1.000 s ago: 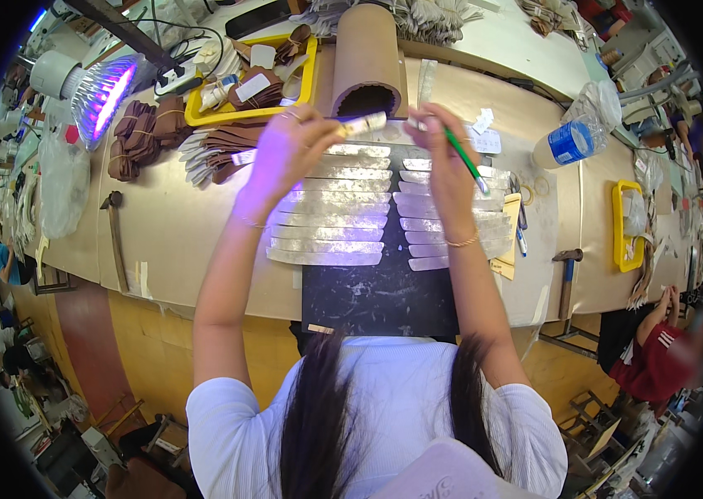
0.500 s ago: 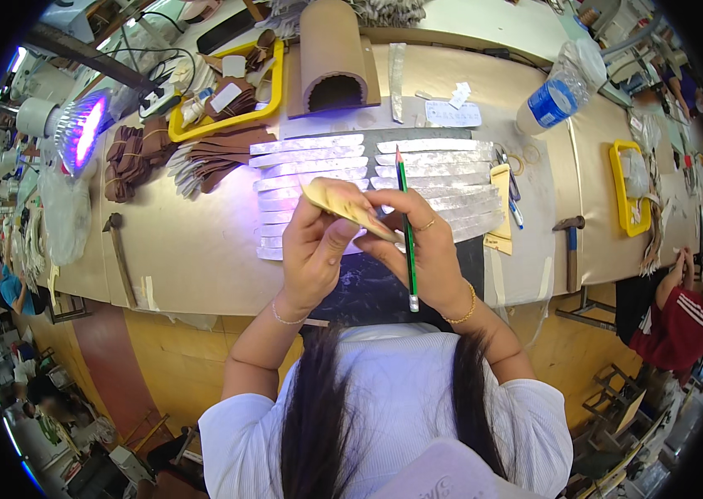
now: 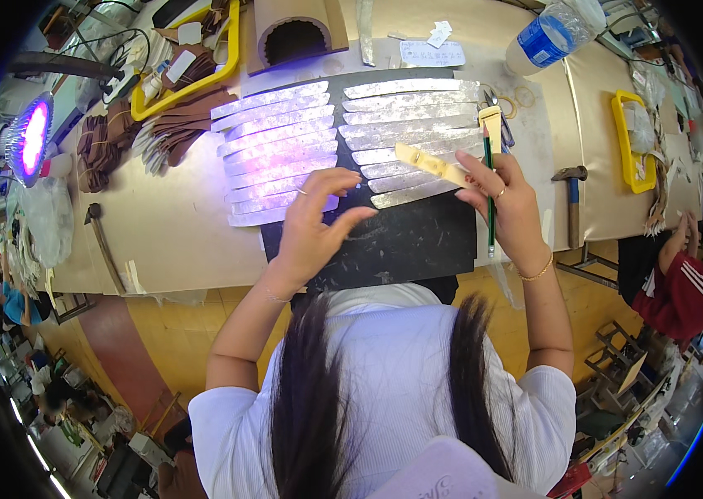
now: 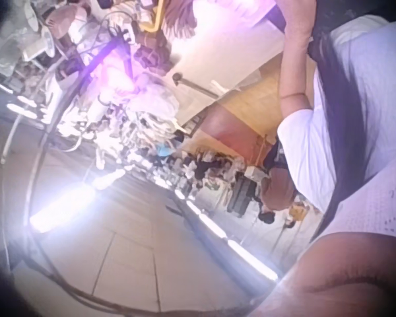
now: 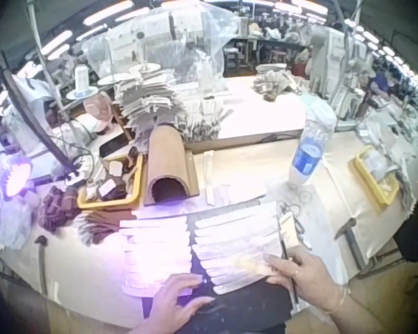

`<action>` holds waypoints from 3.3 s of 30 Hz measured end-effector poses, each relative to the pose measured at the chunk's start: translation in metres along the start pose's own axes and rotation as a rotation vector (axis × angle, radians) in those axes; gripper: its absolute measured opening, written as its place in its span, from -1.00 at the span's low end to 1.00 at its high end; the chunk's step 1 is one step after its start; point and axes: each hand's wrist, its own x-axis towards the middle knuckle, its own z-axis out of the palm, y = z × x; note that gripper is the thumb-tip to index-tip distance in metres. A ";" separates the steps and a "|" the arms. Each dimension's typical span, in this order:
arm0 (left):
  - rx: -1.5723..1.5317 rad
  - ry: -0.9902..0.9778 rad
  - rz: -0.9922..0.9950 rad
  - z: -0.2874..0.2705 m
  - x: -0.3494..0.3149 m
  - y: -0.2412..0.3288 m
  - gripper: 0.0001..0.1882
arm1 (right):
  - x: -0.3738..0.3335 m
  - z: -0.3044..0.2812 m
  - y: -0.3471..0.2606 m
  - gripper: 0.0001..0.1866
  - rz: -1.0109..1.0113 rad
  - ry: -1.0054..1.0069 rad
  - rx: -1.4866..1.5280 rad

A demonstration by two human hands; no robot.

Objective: The person uses a hammer to tap small metal strips on a workbench, then uses a pencil and ruler to mark measurements on the strips. The person arranges the strips and continues marking them before handing them to a coworker.

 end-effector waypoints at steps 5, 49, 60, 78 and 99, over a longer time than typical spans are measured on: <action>0.190 -0.020 0.182 0.016 0.003 -0.005 -0.50 | -0.001 0.004 0.020 -0.68 -0.277 -0.094 -0.191; 0.310 -0.054 0.161 0.045 0.005 -0.014 -0.59 | 0.011 0.029 0.034 -0.74 -0.301 -0.145 -0.089; 0.310 -0.061 0.153 0.047 0.004 -0.015 -0.81 | 0.001 0.020 0.025 -0.72 -0.223 -0.087 -0.096; 0.416 -0.087 0.232 0.046 0.005 -0.009 -0.74 | -0.027 0.057 -0.010 -0.82 0.109 0.055 0.317; 0.375 -0.103 0.221 0.042 0.005 -0.005 -0.77 | -0.025 0.057 -0.021 -0.88 0.258 0.154 0.430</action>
